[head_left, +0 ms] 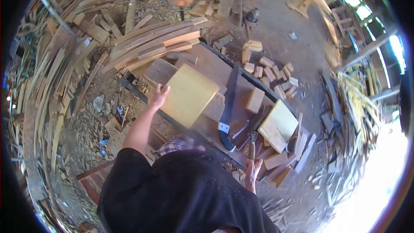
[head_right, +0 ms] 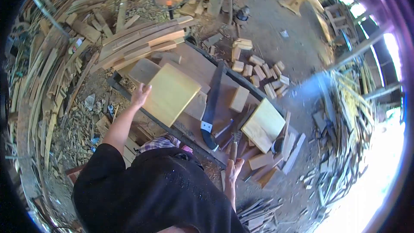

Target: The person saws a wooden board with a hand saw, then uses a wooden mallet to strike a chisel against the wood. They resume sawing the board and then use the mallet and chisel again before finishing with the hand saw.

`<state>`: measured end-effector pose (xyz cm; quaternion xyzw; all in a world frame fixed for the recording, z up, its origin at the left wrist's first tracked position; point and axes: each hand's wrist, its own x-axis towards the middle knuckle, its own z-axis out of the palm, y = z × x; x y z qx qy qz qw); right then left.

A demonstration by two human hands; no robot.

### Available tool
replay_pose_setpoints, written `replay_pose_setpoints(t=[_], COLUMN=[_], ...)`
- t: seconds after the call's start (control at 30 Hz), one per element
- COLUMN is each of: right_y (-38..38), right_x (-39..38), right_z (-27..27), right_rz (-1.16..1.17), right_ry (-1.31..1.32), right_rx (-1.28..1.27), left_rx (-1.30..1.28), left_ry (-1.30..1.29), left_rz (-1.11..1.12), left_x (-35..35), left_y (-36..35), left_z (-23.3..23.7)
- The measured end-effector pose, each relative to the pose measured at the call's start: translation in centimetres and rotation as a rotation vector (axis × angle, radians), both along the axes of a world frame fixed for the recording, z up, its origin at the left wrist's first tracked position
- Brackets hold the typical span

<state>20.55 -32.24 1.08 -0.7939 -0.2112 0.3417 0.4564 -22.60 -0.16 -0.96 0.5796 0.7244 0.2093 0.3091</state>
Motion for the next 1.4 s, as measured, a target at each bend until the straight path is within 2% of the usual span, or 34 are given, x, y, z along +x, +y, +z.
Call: replay_pose_setpoints(t=[0.07, 0.13, 0.2, 0.27, 0.33, 0.4, 0.5, 0.63, 0.77, 0.83, 0.97, 1.07, 1.1, 1.17, 1.2, 1.27, 1.3, 1.33, 1.4], right_y=[-1.6, -2.6, -3.5, -2.3, -2.2, -0.9, 0.5, 2.7, 5.2, 6.9, 10.4, 13.1, 14.4, 16.8, 17.7, 18.5, 18.5, 18.4, 17.2], right_x=[-0.6, -1.2, -1.1, -2.0, -2.2, -3.0, -4.1, -5.5, -6.7, -7.5, -9.3, -11.3, -11.8, -12.9, -13.4, -14.2, -14.2, -14.0, -12.9], right_z=[2.3, 3.1, 2.7, 6.0, 5.6, 6.9, 7.3, 8.7, 10.1, 11.4, 14.3, 16.2, 17.6, 19.9, 20.3, 19.0, 18.5, 18.5, 16.5], right_rz=[-0.033, -0.013, 0.001, 0.094, 0.121, 0.215, 0.264, 0.331, 0.429, 0.427, 0.436, 0.322, 0.302, 0.295, 0.308, 0.384, 0.410, 0.434, 0.383], right_ry=[0.011, 0.098, 0.073, 0.183, 0.183, 0.152, 0.137, 0.085, 0.026, 0.025, -0.066, -0.173, -0.176, -0.168, -0.161, -0.162, -0.164, -0.190, -0.227], right_rx=[-0.042, 0.027, 0.066, 0.140, 0.164, 0.147, 0.105, 0.063, 0.044, 0.023, -0.068, 0.046, -0.005, -0.013, 0.026, 0.281, 0.326, 0.312, 0.281], left_rx=[-0.049, 0.130, 0.135, 0.139, 0.183, 0.324, 0.361, 0.501, 0.451, 0.273, 0.368, 0.458, 0.476, 0.420, 0.420, 0.378, 0.174, 0.046, 0.021], left_ry=[0.071, 0.234, 0.212, 0.134, 0.060, 0.177, 0.344, 0.522, 0.455, 0.626, 0.610, 0.049, -0.120, -0.220, -0.243, -0.612, -0.797, -0.812, -0.762], left_rz=[-0.020, -0.118, -0.130, -0.122, -0.138, -0.194, -0.201, -0.259, -0.223, -0.273, -0.261, -0.691, -0.861, -1.090, -1.123, -1.064, -0.946, -0.898, -0.859], left_x=[-1.4, -3.1, -3.2, -3.2, -2.7, -3.5, -1.9, -1.5, -1.1, -0.8, 2.7, 8.7, 11.0, 14.9, 15.6, 17.1, 17.6, 18.0, 18.3], left_y=[0.4, 1.4, 1.8, 2.9, 3.8, 5.8, 6.4, 8.2, 8.8, 8.4, 7.2, 3.4, 1.5, -1.4, -2.1, -3.1, -2.8, -2.5, -1.9], left_z=[-0.3, -2.3, -1.9, -2.0, -2.0, -3.2, 0.0, -0.7, -0.9, 0.9, 2.7, 4.8, 6.6, 11.7, 11.3, 10.1, 10.5, 12.4, 11.4])
